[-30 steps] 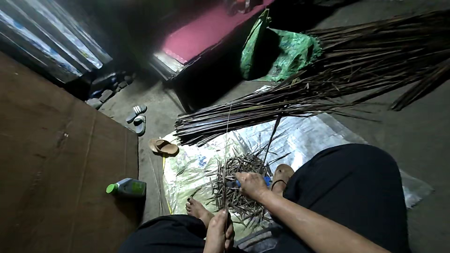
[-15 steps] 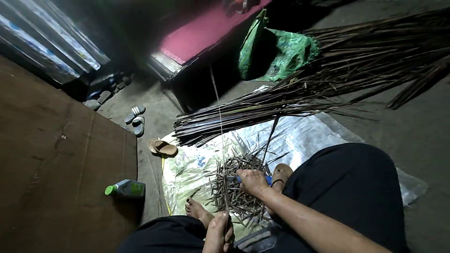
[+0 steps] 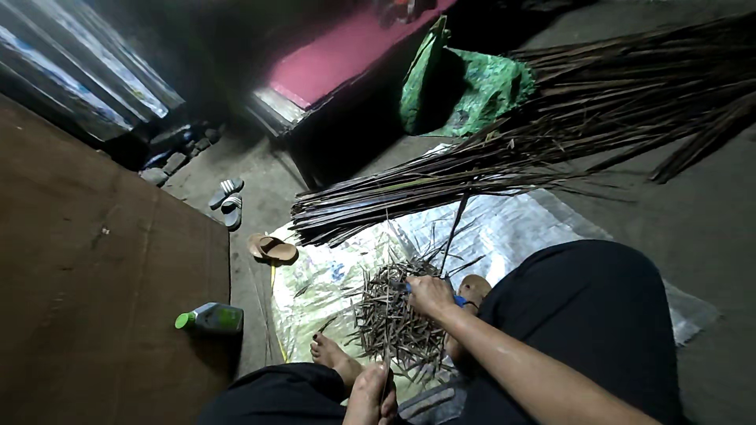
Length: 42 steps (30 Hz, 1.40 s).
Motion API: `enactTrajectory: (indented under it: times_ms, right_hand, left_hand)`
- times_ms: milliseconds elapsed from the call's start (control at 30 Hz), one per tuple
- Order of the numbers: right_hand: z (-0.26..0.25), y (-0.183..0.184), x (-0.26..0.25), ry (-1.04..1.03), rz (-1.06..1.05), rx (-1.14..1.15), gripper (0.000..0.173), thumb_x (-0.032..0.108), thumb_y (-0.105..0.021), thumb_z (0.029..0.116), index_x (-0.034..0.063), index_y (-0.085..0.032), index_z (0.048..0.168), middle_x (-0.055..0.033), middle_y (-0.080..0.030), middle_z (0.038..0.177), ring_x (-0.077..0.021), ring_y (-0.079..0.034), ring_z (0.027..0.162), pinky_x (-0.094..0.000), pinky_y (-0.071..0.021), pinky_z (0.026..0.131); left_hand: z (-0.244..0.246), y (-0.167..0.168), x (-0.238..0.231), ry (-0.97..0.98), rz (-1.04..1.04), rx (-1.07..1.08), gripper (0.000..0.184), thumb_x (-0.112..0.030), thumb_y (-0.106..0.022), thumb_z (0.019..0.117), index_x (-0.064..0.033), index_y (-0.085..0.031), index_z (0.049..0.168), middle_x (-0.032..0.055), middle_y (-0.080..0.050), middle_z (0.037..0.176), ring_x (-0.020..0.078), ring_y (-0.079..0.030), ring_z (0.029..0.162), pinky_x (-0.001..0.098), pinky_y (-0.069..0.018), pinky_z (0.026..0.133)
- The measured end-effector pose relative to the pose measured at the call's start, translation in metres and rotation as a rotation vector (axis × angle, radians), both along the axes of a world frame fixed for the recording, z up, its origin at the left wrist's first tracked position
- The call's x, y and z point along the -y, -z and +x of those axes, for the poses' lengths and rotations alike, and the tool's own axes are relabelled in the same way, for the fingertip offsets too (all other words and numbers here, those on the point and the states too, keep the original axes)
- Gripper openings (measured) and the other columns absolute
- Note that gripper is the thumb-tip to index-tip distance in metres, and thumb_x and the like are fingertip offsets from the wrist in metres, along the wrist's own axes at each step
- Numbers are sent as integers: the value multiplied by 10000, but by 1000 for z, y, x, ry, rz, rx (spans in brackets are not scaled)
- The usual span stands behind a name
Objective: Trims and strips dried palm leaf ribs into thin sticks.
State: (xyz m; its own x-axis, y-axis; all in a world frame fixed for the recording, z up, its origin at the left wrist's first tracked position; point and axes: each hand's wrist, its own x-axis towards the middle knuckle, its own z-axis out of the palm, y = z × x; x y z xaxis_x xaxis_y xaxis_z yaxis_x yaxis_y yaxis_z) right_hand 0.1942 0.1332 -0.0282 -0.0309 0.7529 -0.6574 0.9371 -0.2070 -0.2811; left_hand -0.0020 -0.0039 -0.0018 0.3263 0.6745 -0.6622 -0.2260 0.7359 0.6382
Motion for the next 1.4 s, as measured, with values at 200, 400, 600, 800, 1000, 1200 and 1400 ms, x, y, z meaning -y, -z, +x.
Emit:
enactTrajectory:
  times_ms: [200, 400, 600, 800, 1000, 1200, 1400]
  right_hand:
    - [22, 6, -13, 231, 22, -12, 387, 182, -490, 1046, 63, -590, 1400, -229, -636, 1352, -409, -610, 1266, -598, -483, 1014]
    - [0, -16, 12, -81, -44, -223, 334, 147, -543, 1010, 26, -643, 1305, -269, -655, 1271, -453, -613, 1217, -652, -470, 990]
    - [-45, -46, 65, -533, -106, -394, 239, 123, -594, 975, -28, -657, 1150, -268, -689, 1065, -462, -663, 1057, -653, -499, 868]
    - [-40, -36, 62, -569, 2, -332, 237, 130, -599, 970, -44, -636, 1126, -270, -692, 1054, -460, -672, 1040, -632, -504, 861]
    - [-34, -24, 48, -480, -29, -178, 290, 159, -597, 988, -24, -618, 1213, -272, -681, 1149, -455, -660, 1106, -623, -505, 908]
    - [-33, -19, 43, -353, 21, -103, 310, 156, -576, 1012, -24, -605, 1263, -280, -679, 1184, -467, -657, 1128, -623, -510, 915]
    - [4, -25, 5, 37, 50, 32, 368, 172, -496, 1043, 12, -574, 1365, -264, -657, 1274, -448, -632, 1206, -613, -493, 966]
  left_hand:
    - [2, -5, 4, 27, 11, -28, 357, -178, -281, 1099, -126, -536, 854, -77, -446, 535, -22, -367, 380, 120, -313, 360]
    - [2, -3, -6, -59, 26, -178, 370, -164, -272, 1120, -79, -537, 875, -41, -455, 527, 8, -395, 378, 142, -342, 359]
    - [3, -4, -10, -164, 26, -203, 394, -151, -294, 1121, -81, -571, 849, -36, -482, 512, 7, -403, 366, 143, -330, 349]
    - [4, 0, -10, -151, 41, -192, 396, -148, -277, 1117, -89, -562, 848, -45, -461, 502, 2, -389, 358, 139, -318, 337]
    - [3, 3, -6, -84, 90, -207, 333, -142, -294, 1111, -68, -531, 889, -43, -444, 526, 5, -379, 382, 142, -330, 368]
    - [3, 4, -4, -59, 106, -184, 344, -147, -283, 1112, -72, -533, 888, -47, -442, 529, 6, -378, 383, 144, -331, 366]
    - [2, 1, 2, -46, 116, -191, 331, -137, -306, 1105, -82, -539, 877, -51, -455, 543, 6, -393, 394, 149, -349, 374]
